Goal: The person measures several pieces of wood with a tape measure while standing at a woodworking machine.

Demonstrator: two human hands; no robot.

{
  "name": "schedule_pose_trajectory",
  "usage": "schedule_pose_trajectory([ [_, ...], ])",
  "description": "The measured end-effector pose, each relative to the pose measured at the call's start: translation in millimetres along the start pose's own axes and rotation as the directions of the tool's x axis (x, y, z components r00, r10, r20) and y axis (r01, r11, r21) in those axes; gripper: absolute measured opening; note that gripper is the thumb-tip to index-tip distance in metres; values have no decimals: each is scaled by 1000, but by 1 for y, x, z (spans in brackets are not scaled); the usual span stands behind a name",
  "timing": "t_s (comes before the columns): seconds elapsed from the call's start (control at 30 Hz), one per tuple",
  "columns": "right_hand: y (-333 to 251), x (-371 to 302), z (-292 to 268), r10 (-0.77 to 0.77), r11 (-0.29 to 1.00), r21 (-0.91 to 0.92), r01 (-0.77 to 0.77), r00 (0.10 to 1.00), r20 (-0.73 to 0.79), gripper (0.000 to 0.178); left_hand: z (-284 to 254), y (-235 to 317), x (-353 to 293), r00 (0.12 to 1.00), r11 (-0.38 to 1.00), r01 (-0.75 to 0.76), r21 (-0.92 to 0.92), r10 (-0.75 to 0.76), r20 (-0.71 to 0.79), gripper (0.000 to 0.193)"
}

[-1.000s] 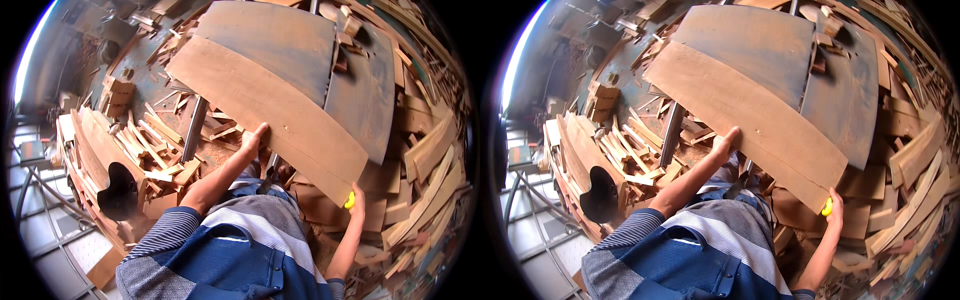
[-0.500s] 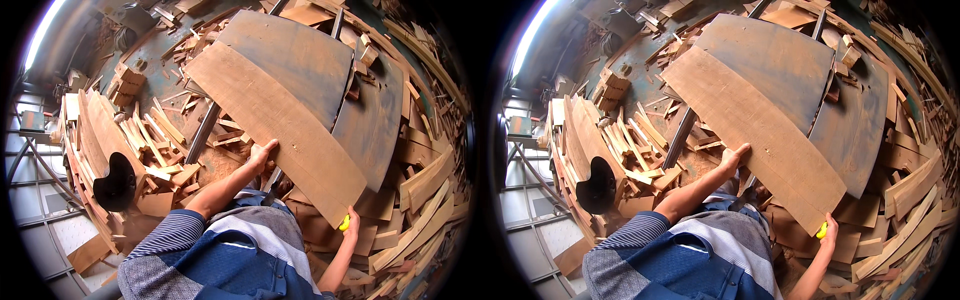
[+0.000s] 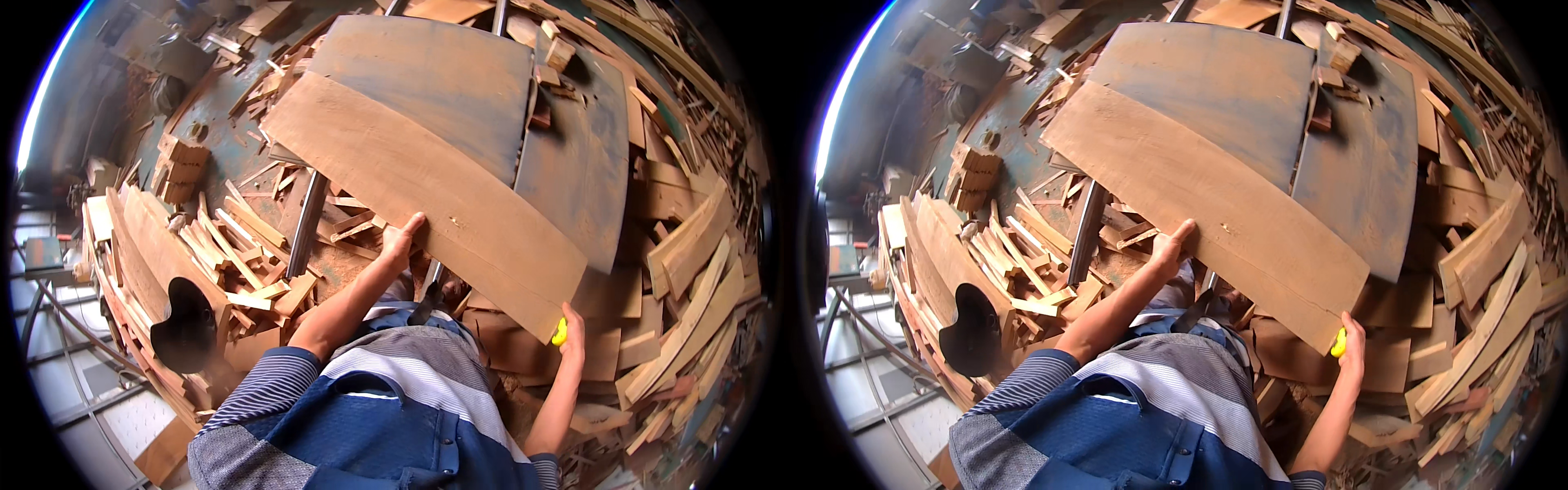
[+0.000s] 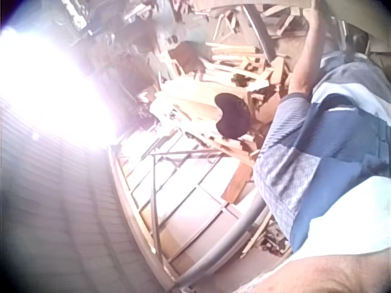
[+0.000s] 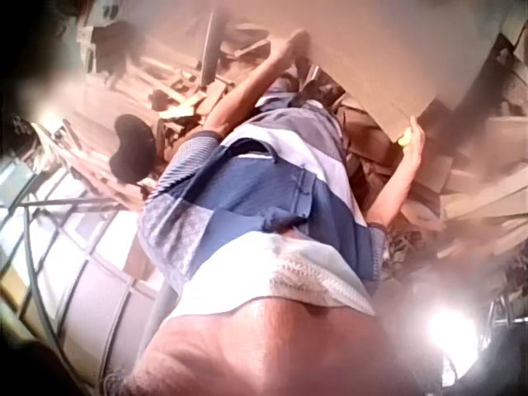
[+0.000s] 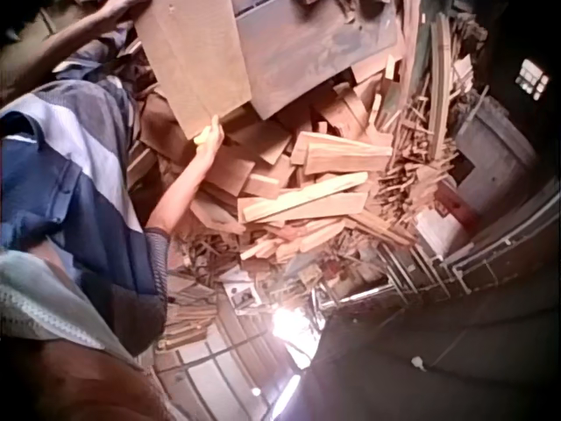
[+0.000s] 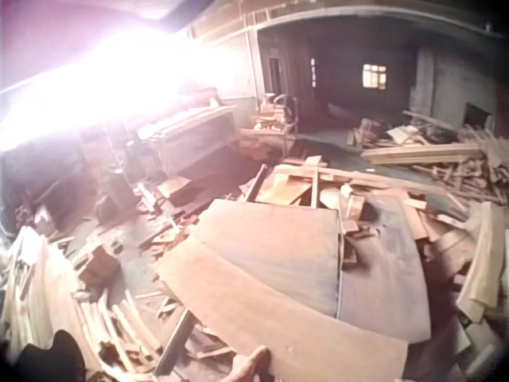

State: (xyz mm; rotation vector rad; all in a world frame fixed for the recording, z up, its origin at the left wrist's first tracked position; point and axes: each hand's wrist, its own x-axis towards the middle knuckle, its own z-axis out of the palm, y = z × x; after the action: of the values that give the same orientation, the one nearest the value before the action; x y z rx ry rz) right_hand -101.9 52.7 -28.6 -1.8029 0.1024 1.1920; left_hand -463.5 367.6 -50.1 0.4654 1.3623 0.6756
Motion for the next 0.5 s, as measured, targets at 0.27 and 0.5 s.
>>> schedule_pose_trajectory([
  [0.27, 1, 5, -2, -17, 999, -52, 15, 999, -51, 31, -7, -11, 15, 1000, 1000, 4, 14, -5, 22, 57],
  [0.5, -2, -3, 3, 9, 999, -40, -12, 996, -83, 33, -8, -16, 24, 999, 1000, 27, -12, -26, 27, 44],
])
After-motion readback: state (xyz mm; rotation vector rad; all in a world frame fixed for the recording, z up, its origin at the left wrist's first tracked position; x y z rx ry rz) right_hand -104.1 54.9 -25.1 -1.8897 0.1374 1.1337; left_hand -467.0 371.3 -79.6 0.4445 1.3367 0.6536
